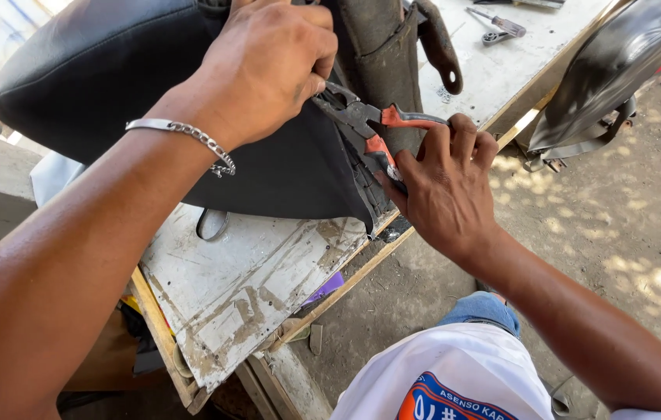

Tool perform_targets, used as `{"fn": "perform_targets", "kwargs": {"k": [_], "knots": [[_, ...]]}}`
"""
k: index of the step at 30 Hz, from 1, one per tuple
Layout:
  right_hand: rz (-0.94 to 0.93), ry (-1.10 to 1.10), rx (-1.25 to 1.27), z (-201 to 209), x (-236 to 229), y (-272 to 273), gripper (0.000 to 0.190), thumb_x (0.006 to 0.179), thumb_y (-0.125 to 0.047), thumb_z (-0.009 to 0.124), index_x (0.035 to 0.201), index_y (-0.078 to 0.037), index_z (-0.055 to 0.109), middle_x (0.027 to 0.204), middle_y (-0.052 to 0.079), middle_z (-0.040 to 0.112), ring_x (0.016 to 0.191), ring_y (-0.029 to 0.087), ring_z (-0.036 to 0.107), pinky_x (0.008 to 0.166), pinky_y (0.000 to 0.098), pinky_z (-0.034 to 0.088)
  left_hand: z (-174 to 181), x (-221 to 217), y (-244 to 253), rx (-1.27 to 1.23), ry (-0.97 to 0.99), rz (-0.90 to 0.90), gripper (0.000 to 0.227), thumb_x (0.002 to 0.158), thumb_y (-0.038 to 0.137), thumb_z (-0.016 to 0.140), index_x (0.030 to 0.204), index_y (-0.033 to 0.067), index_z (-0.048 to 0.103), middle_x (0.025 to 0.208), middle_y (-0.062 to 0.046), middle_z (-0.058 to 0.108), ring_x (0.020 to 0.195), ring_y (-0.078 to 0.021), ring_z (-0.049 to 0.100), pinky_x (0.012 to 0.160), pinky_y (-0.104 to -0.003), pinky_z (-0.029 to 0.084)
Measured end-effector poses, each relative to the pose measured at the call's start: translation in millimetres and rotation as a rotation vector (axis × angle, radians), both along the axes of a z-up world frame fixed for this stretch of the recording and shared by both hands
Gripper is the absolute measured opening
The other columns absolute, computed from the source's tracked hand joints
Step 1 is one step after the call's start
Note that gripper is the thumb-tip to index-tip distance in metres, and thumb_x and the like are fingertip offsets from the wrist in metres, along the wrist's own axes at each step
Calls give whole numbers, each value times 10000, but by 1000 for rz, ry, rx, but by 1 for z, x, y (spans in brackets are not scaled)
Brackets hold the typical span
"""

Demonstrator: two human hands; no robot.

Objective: Attaching a vinyl cover to a seat frame by tucking the edges and pulling them tight with pliers.

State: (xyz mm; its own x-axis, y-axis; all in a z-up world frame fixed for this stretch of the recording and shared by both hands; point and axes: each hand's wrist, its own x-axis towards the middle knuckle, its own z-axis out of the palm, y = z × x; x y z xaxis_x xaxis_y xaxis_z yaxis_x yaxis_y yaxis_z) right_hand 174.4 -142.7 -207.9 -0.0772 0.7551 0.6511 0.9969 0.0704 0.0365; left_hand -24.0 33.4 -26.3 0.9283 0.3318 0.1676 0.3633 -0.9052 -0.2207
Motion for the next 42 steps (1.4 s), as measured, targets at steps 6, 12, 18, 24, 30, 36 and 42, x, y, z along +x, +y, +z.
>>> {"fn": "perform_targets", "kwargs": {"k": [6,12,18,24,30,36,42], "knots": [[33,-121,20,1,19,14,506,1076,-703,776,1034,-199,779,1321,155,598,1294,433,534,925,554,465,-1,-3,0,33,-9,-18,223,917,105,889,844,201,701,970,84,707,1271,-320,553,1086,-528,362],[31,-230,-96,-14,28,31,603,1169,-770,544,1152,-215,780,1147,162,614,1143,393,631,835,502,541,2,0,2,-19,24,10,165,975,130,851,890,205,731,981,59,715,1103,-313,636,920,-533,440],[123,-222,-101,-14,34,33,585,1200,-685,541,1168,-155,789,1166,162,694,1033,371,712,713,479,605,-1,-2,3,-47,-24,-10,159,1020,40,749,929,167,776,993,22,715,945,-308,673,722,-522,486],[97,-108,-35,-11,32,27,492,1107,-640,759,1062,-152,800,1329,146,648,1309,386,582,936,558,561,-1,1,3,-50,-40,8,165,1015,34,747,917,166,757,990,9,701,912,-334,673,655,-551,488],[147,-1,-205,-35,18,38,514,1171,-579,633,1124,-89,782,1219,175,657,1148,383,636,839,539,622,-3,2,5,32,-7,-3,240,1044,106,766,845,220,697,904,44,671,892,-304,636,822,-525,474],[190,13,-80,-29,24,30,453,1148,-561,718,1103,-110,714,1216,144,636,1134,374,608,821,514,569,-1,4,-5,-44,-30,26,222,1054,38,685,908,193,749,938,25,708,910,-314,620,813,-547,475],[306,288,-94,-18,17,-9,456,1074,-512,755,931,-112,591,1352,187,598,1342,468,511,971,588,403,15,9,-17,-204,-152,2,259,943,-55,614,952,159,760,1037,15,784,1253,-340,534,1028,-569,350]]}}
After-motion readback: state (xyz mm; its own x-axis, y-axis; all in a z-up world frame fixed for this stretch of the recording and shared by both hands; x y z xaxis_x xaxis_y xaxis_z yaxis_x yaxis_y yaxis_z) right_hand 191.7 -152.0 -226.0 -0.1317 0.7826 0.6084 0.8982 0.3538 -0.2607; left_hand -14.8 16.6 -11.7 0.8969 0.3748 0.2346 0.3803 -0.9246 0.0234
